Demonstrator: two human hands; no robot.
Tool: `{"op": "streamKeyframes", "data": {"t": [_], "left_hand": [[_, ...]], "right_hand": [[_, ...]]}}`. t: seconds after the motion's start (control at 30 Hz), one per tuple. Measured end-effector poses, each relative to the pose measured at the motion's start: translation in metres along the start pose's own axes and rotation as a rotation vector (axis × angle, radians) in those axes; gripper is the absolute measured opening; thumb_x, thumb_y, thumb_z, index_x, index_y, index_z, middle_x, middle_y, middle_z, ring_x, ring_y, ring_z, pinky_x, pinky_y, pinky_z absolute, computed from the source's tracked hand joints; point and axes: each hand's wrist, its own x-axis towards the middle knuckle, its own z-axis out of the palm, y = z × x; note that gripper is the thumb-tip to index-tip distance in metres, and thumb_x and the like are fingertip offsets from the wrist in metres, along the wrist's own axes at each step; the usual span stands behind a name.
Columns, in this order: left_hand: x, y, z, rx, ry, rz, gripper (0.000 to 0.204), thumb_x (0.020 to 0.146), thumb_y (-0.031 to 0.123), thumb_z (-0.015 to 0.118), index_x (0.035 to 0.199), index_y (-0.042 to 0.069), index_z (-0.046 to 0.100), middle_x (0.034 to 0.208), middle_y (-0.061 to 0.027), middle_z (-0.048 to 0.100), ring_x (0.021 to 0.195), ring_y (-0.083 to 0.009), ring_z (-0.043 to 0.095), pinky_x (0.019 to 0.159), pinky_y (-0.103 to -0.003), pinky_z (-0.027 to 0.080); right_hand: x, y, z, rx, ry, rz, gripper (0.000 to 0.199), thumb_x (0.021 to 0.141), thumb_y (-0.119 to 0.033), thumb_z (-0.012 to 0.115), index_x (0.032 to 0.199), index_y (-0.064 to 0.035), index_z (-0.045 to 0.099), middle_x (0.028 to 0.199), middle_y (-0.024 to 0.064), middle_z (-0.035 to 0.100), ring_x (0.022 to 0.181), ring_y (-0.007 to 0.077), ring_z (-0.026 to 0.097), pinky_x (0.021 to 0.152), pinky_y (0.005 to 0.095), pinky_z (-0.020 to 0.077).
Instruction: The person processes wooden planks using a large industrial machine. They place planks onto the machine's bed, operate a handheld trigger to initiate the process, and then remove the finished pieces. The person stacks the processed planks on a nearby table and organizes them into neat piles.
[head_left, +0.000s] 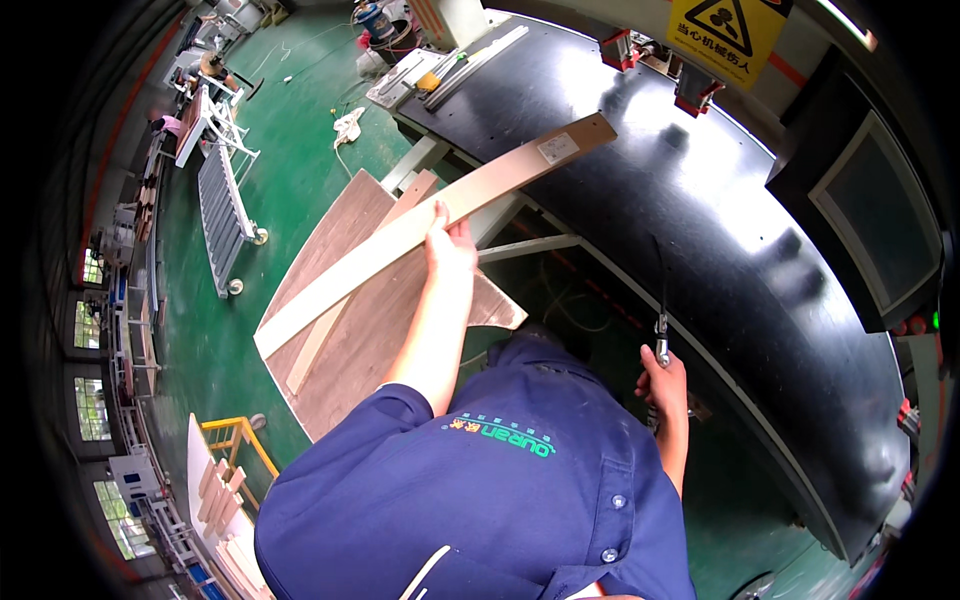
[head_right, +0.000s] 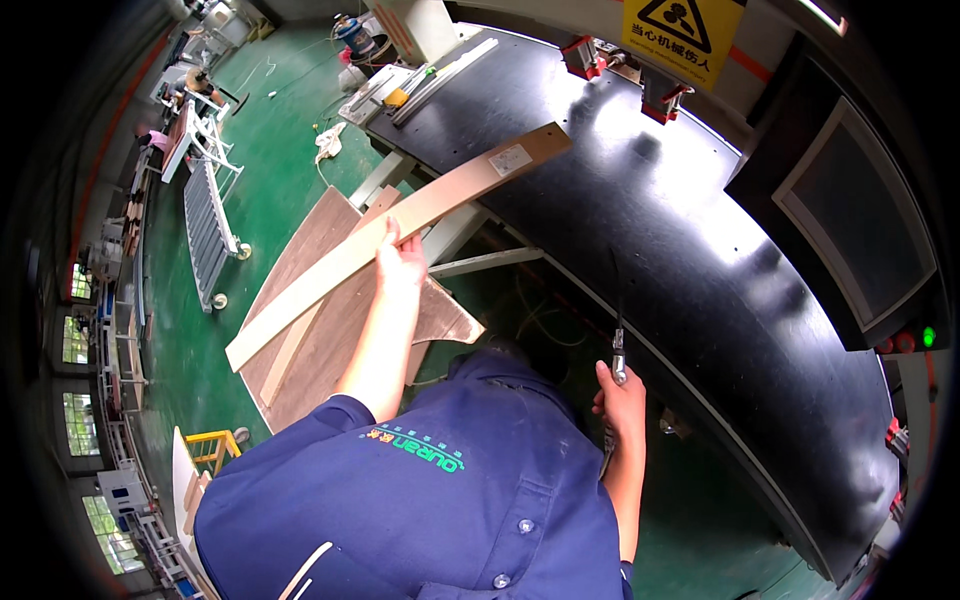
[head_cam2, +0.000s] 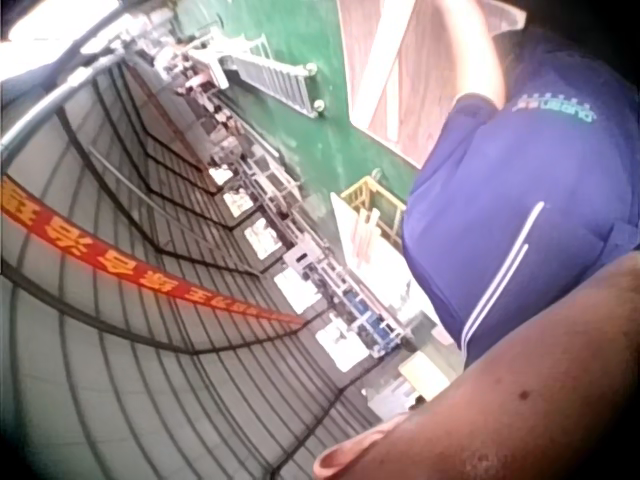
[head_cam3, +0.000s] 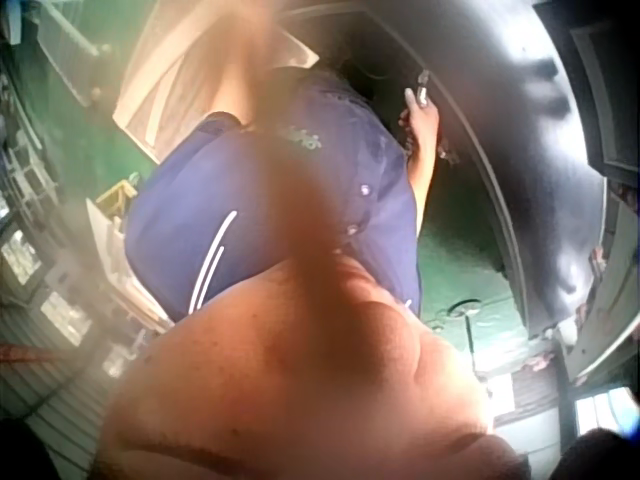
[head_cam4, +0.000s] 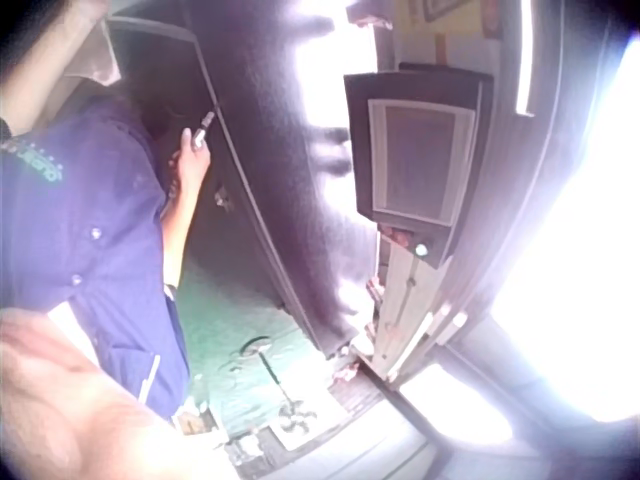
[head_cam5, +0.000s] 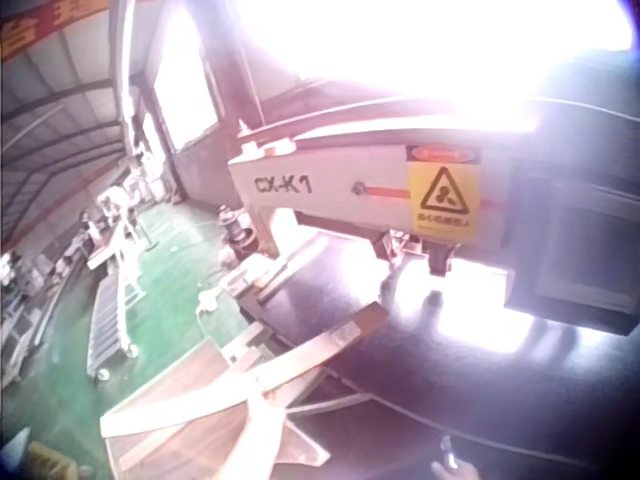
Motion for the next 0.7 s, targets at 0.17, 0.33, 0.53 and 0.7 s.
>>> {"op": "streamKeyframes", "data": {"t": [0.17,0.33,0.53,0.7], "left_hand": [[0.004,-0.04,-0.031,0.139,0.204,-0.125,0.037,0.083,0.033,0.085,0.11,0.014,0.068,0.099,0.0049,0.063,0.087,-0.0091,0.049,0.085,-0.026,0.037],[-0.006,-0.057,-0.041,0.054,0.236,-0.111,0.026,0.087,0.02,0.081,0.108,0.01,0.069,0.102,-0.0009,0.067,0.093,-0.0135,0.058,0.083,-0.026,0.05],[0.011,-0.084,-0.056,0.03,0.26,-0.113,0.029,0.088,0.023,0.08,0.112,0.014,0.066,0.108,0.0012,0.068,0.101,-0.014,0.062,0.084,-0.029,0.055],[0.005,-0.098,-0.049,0.025,0.302,-0.149,0.036,0.087,0.02,0.081,0.116,0.01,0.062,0.108,-0.0029,0.067,0.101,-0.0169,0.063,0.083,-0.03,0.06]], "right_hand": [[0.005,-0.002,0.0,-0.037,-0.025,-0.036,0.04,0.095,-0.042,0.068,0.081,-0.0075,0.055,0.057,0.0046,0.058,0.048,0.0157,0.06,0.042,0.0284,0.039],[0.006,-0.003,-0.001,-0.065,-0.04,-0.024,0.04,0.095,-0.043,0.068,0.082,-0.0071,0.056,0.057,0.0048,0.058,0.048,0.0162,0.061,0.042,0.0286,0.0404],[0.01,0.001,-0.002,-0.091,-0.074,-0.012,0.04,0.095,-0.044,0.068,0.083,-0.0069,0.056,0.057,0.0049,0.058,0.048,0.0164,0.061,0.042,0.028,0.0406],[0.01,-0.003,-0.001,-0.081,-0.101,-0.017,0.039,0.095,-0.043,0.068,0.086,-0.0065,0.057,0.057,0.0049,0.058,0.048,0.016,0.061,0.042,0.027,0.0399]]}}
